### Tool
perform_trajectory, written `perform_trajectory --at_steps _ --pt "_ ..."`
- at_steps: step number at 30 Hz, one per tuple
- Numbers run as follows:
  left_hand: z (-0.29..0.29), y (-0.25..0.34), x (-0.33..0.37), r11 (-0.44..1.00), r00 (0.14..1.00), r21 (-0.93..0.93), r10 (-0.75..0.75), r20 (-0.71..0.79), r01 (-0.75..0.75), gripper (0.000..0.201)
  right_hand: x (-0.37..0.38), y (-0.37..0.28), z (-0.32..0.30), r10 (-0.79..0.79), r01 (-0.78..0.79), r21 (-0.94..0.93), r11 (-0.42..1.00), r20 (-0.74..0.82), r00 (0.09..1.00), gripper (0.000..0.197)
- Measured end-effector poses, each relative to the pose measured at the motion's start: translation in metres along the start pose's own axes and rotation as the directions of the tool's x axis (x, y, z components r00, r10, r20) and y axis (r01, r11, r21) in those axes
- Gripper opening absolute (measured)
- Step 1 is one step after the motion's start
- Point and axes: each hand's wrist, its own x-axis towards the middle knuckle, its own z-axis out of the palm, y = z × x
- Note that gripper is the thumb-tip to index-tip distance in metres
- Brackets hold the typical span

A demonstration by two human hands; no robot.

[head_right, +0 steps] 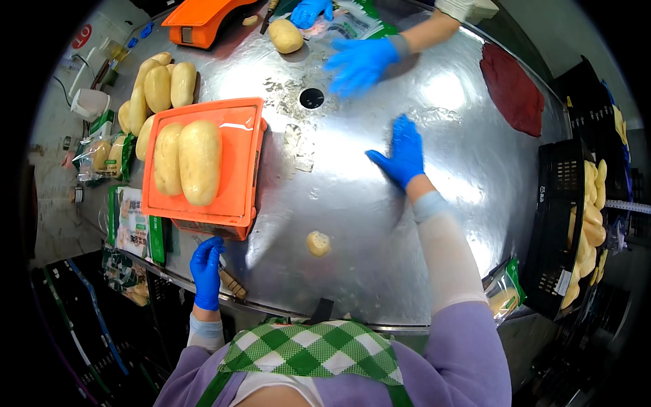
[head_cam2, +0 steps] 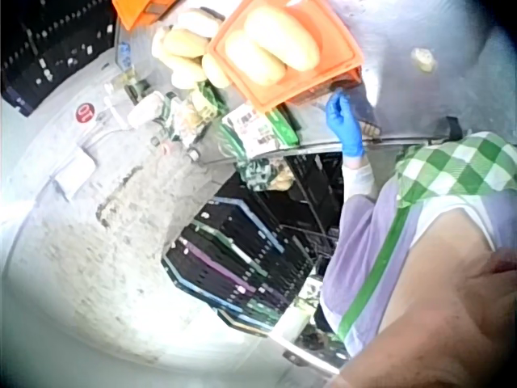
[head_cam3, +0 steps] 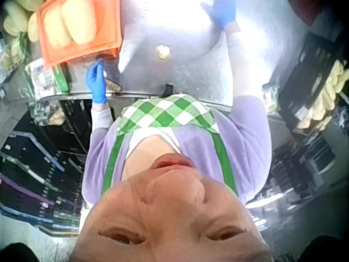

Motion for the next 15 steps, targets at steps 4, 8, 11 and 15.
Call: perform_trajectory --at_steps 4,8,11,15 --pt "-0.003 -0.005 -0.009 1.0 1.0 -0.023 0.021 -0.021 -0.021 0.023 0.052 -0.071 0.023 0.044 -0.044 0.042 0.998 0.003 0.999 0.096" --pt "-0.003 -0.01 -0.014 0.998 1.0 -0.049 0.027 -0.01 -0.027 0.023 0.084 -0.111 0.017 0.16 -0.16 -0.014 0.987 0.098 0.982 0.086" --pt "0.007 -0.011 -0.018 0.997 0.999 -0.065 0.052 0.004 -0.051 0.023 0.081 -0.101 0.016 -0.013 -0.018 0.268 0.963 0.114 0.993 0.081" --pt "0.014 -0.008 -0.028 0.997 0.998 -0.062 0.055 0.028 -0.053 0.023 -0.019 -0.079 -0.001 -0.018 0.096 0.478 0.873 -0.165 0.986 0.08"
